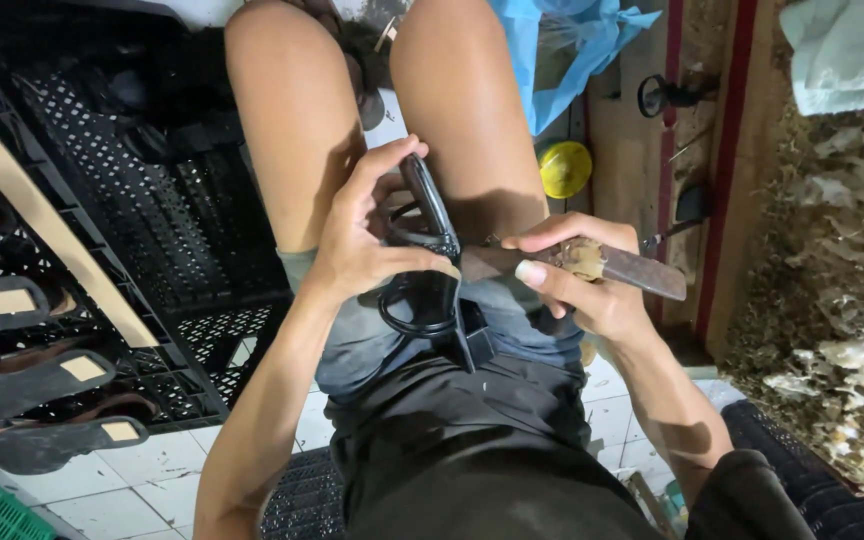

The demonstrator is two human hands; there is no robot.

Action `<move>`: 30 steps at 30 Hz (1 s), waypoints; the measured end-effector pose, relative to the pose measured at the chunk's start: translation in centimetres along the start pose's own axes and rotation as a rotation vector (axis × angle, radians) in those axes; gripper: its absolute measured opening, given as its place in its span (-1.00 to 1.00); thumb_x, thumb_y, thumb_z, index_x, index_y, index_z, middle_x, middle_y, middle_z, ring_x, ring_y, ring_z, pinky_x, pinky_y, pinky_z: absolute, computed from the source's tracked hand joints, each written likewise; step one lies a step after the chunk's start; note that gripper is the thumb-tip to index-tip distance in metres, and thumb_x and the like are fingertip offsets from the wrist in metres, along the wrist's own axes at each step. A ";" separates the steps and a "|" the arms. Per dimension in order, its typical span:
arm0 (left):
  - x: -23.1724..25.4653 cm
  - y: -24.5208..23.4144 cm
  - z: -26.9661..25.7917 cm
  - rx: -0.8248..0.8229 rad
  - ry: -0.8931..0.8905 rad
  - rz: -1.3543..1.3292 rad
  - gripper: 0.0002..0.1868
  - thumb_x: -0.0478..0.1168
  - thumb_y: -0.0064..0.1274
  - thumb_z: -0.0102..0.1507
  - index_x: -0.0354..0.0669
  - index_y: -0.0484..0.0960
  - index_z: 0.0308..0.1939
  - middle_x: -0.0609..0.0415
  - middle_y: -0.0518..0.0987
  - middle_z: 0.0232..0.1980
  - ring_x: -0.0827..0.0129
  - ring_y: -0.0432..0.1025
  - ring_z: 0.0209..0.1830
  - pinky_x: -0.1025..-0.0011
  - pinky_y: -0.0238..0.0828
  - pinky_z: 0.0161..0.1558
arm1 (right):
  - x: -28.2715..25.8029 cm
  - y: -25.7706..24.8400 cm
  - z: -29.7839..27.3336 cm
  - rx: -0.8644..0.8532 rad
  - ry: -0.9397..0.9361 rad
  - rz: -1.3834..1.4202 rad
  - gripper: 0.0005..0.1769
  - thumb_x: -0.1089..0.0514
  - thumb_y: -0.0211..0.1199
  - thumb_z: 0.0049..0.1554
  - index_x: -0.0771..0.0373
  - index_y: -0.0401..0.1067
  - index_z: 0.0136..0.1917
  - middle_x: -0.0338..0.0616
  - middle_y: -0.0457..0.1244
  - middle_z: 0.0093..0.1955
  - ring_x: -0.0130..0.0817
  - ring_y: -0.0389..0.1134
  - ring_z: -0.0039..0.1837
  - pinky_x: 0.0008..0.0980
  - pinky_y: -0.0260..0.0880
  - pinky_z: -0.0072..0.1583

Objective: Assembling and finishing sandals by trimming soles with a knife, hammering parts together, and fitting straps.

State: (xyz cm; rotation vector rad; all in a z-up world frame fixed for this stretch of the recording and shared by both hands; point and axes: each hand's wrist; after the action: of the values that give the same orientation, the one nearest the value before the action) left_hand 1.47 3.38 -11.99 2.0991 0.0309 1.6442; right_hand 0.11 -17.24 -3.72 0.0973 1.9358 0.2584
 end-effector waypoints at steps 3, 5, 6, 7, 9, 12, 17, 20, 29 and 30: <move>-0.5 -0.2 0.5 0.008 0.035 -0.001 -0.02 -0.26 0.40 -0.26 -0.18 0.20 0.18 0.01 0.23 0.13 0.31 0.26 -0.02 0.37 0.37 -0.03 | -0.2 0.4 0.8 -0.012 0.024 -0.013 -0.81 0.45 0.21 -0.19 0.61 0.32 -0.26 0.25 0.23 -0.35 -0.52 0.07 -0.69 -0.59 0.09 -0.61; -0.6 -0.3 0.5 -0.003 0.075 0.045 -0.02 -0.20 0.41 -0.26 -0.19 0.23 0.17 0.01 0.24 0.11 0.34 0.24 0.00 0.38 0.31 0.02 | -0.9 0.8 1.3 -0.026 0.047 -0.015 -0.81 0.46 0.22 -0.20 0.61 0.32 -0.26 0.24 0.23 -0.37 -0.52 0.07 -0.69 -0.58 0.08 -0.62; -0.7 -0.2 0.7 0.009 0.089 0.041 -0.05 -0.19 0.40 -0.25 -0.21 0.24 0.16 0.02 0.24 0.11 0.35 0.25 -0.01 0.38 0.30 0.01 | -1.5 0.8 1.7 -0.028 0.103 -0.026 -0.80 0.47 0.20 -0.20 0.61 0.31 -0.25 0.20 0.21 -0.43 -0.54 0.05 -0.68 -0.61 0.06 -0.62; -0.7 0.0 0.8 0.021 0.104 0.037 -0.07 -0.18 0.39 -0.24 -0.22 0.25 0.14 0.02 0.24 0.11 0.37 0.25 -0.02 0.38 0.30 0.01 | -2.2 0.9 2.2 -0.029 0.159 -0.038 -0.79 0.47 0.19 -0.19 0.62 0.30 -0.23 0.17 0.19 -0.48 -0.56 0.04 -0.67 -0.64 0.05 -0.63; -0.6 -0.2 0.9 0.023 0.102 0.042 -0.06 -0.18 0.39 -0.24 -0.23 0.25 0.15 0.03 0.24 0.12 0.38 0.24 -0.02 0.40 0.27 0.02 | -3.2 1.6 2.9 -0.025 0.208 -0.021 -0.80 0.46 0.18 -0.18 0.61 0.31 -0.22 0.16 0.19 -0.49 -0.58 0.04 -0.68 -0.66 0.05 -0.62; -0.5 -0.2 1.2 0.012 0.108 0.068 -0.05 -0.21 0.40 -0.24 -0.22 0.23 0.16 0.02 0.23 0.12 0.37 0.25 -0.04 0.39 0.29 0.01 | -4.0 1.7 3.1 -0.026 0.211 -0.031 -0.79 0.47 0.19 -0.19 0.59 0.32 -0.22 0.13 0.17 -0.52 -0.58 0.04 -0.68 -0.68 0.03 -0.62; 0.6 0.5 0.3 -0.020 0.074 0.098 0.10 -0.22 0.44 -0.31 -0.18 0.12 0.22 -0.01 0.20 0.11 0.29 0.25 -0.04 0.28 0.36 0.00 | -2.9 0.0 2.1 -0.052 0.143 -0.007 -0.76 0.46 0.22 -0.22 0.59 0.33 -0.22 0.14 0.16 -0.53 -0.53 0.06 -0.68 -0.67 0.08 -0.58; 0.2 0.8 -1.1 -0.007 -0.084 -0.130 -0.26 -0.34 0.13 0.04 -0.16 0.07 0.21 -0.03 0.20 0.00 0.30 0.20 -0.03 0.31 0.39 -0.02 | -1.7 -0.8 1.0 0.007 0.115 0.049 -0.78 0.41 0.18 -0.17 0.59 0.30 -0.21 0.19 0.19 -0.38 -0.51 0.07 -0.66 -0.63 0.09 -0.59; 2.7 2.7 -1.0 0.000 -0.146 -0.117 -0.40 -0.16 0.14 0.03 -0.11 0.19 0.05 0.09 0.32 -0.25 0.51 0.26 -0.30 0.53 0.34 -0.22 | -4.1 -0.2 0.8 -0.161 -0.166 -0.125 -0.74 0.38 0.26 -0.25 0.56 0.34 -0.25 0.23 0.26 -0.30 -0.54 0.17 -0.65 -0.64 0.18 -0.61; 2.7 3.0 -1.0 -0.010 -0.114 -0.137 -0.44 -0.15 0.17 0.00 -0.13 0.21 -0.03 0.09 0.31 -0.32 0.51 0.24 -0.35 0.55 0.28 -0.27 | -4.5 0.0 0.9 -0.185 -0.191 -0.149 -0.75 0.38 0.27 -0.26 0.54 0.35 -0.26 0.21 0.26 -0.31 -0.49 0.20 -0.60 -0.60 0.21 -0.56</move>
State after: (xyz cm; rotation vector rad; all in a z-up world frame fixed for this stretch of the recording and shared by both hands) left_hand 0.52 1.90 -8.27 2.1304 0.1263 1.4409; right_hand 2.62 -17.96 0.08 -0.1389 1.7115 0.3156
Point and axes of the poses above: each hand's wrist, its own z-axis towards the middle knuckle, its own y-axis out of the palm, x = y × z
